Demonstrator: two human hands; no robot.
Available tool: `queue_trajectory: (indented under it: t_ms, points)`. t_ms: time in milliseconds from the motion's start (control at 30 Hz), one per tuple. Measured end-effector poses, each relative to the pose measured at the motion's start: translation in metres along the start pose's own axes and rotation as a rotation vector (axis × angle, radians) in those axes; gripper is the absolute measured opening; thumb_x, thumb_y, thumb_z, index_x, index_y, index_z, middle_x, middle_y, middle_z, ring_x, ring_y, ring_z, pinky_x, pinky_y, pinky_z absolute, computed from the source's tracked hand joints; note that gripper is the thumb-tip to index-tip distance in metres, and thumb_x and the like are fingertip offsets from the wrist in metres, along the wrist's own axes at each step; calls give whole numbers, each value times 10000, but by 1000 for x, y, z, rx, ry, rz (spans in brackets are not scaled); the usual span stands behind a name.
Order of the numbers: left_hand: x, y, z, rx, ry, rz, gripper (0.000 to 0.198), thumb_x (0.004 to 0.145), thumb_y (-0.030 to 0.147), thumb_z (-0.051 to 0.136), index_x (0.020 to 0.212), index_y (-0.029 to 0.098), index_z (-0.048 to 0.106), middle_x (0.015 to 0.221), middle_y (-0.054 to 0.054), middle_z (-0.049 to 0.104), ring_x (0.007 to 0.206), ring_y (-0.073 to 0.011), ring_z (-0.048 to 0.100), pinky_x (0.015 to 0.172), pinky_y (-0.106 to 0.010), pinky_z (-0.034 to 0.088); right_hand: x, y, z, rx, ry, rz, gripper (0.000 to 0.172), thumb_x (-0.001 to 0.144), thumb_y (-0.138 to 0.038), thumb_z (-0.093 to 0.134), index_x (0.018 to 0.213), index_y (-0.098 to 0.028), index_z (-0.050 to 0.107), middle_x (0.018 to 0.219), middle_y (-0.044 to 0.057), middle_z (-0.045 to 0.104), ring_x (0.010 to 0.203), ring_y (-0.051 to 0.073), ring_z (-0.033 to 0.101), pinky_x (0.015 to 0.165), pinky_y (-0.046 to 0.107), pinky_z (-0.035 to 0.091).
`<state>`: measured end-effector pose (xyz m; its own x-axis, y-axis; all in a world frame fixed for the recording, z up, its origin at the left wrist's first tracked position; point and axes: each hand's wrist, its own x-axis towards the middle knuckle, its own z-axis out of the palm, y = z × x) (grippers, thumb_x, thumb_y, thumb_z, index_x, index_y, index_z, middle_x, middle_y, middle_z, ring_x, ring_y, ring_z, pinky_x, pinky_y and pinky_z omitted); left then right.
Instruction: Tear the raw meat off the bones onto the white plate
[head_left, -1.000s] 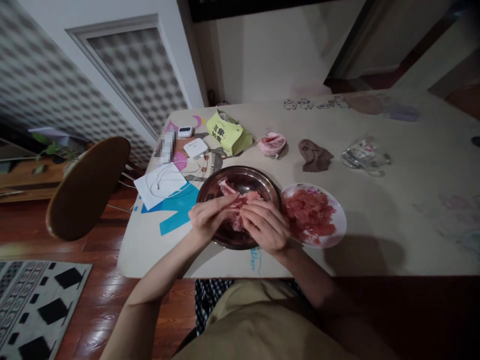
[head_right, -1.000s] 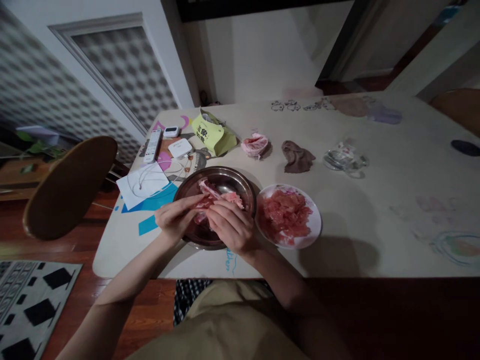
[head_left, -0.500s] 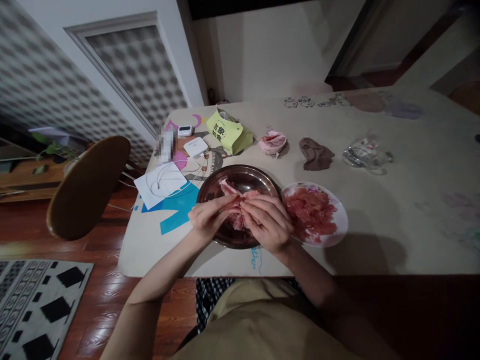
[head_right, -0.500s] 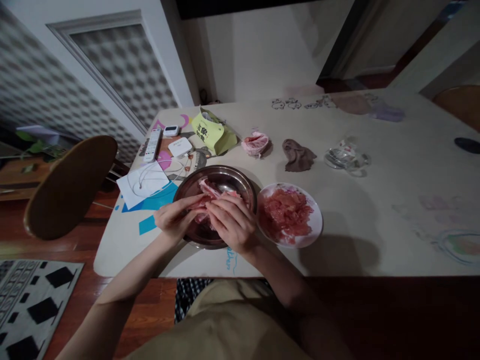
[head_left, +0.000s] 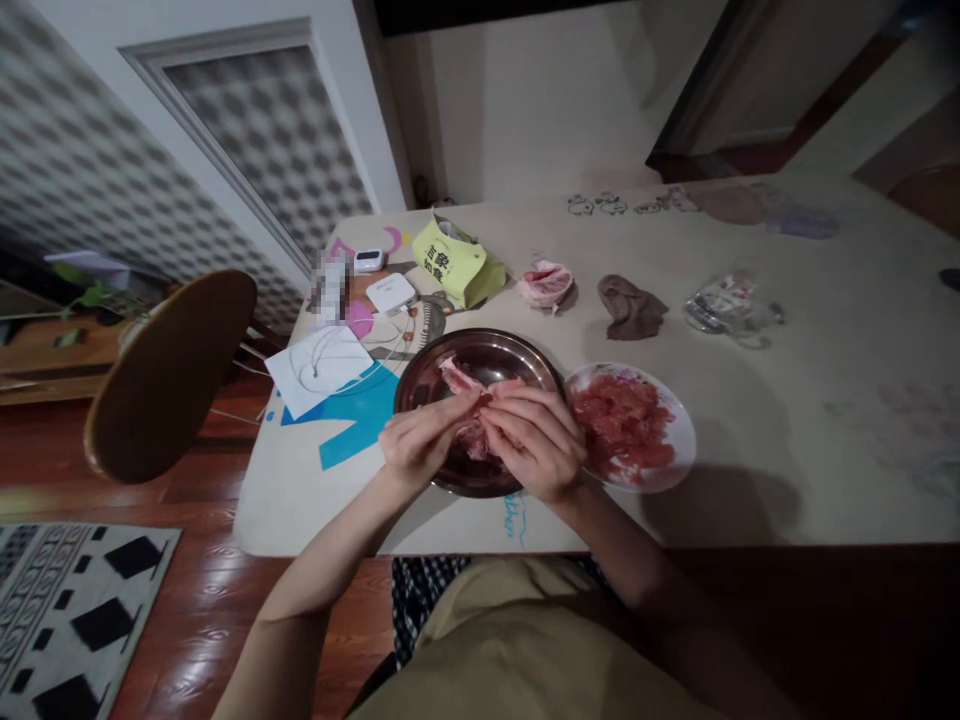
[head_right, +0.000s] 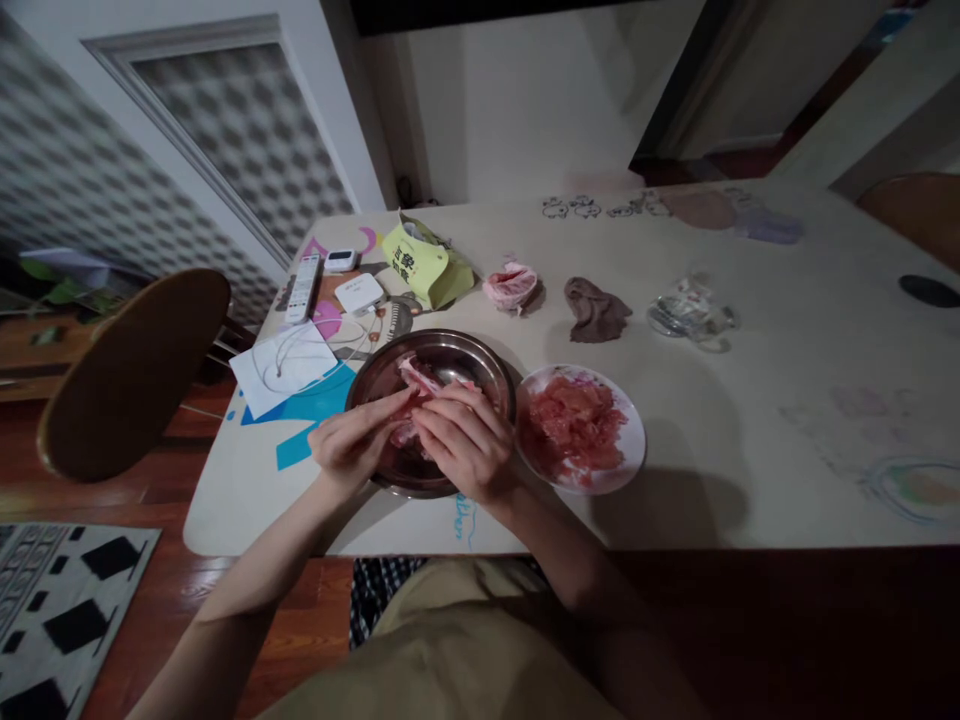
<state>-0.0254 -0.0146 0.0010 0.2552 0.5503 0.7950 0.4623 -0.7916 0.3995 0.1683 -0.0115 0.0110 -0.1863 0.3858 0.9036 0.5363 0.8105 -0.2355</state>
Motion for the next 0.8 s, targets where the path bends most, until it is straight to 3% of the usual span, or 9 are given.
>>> queue_trajectory:
  t_ms: [200, 433, 800]
  points:
    - [3, 0, 0, -49, 33, 92, 502, 992, 23, 583, 1452, 220, 621, 1338, -63, 753, 1227, -177, 744, 1018, -291, 655, -3, -2, 1, 61, -17, -16, 390, 928, -58, 727, 1300, -171, 697, 1083, 76, 809, 1081, 221, 762, 926, 393, 685]
    - [2, -3, -5, -129, -67, 61, 437, 1028, 52, 533, 1423, 200, 648, 1377, -89, 733, 1290, -186, 711, 1044, -326, 643, -3, -3, 0, 123, -46, 22, 311, 933, -57, 725, 1218, -181, 719, 1049, 61, 805, 1077, 210, 760, 933, 378, 678]
    - [-3, -7, -4, -243, -95, 38, 406, 1055, 110, 517, 1414, 228, 664, 1312, -78, 768, 1253, -205, 733, 1029, -363, 655, -13, 4, -4, 68, -128, -59, 305, 983, -91, 678, 1267, -203, 662, 1113, 49, 779, 1161, 208, 732, 950, 384, 671]
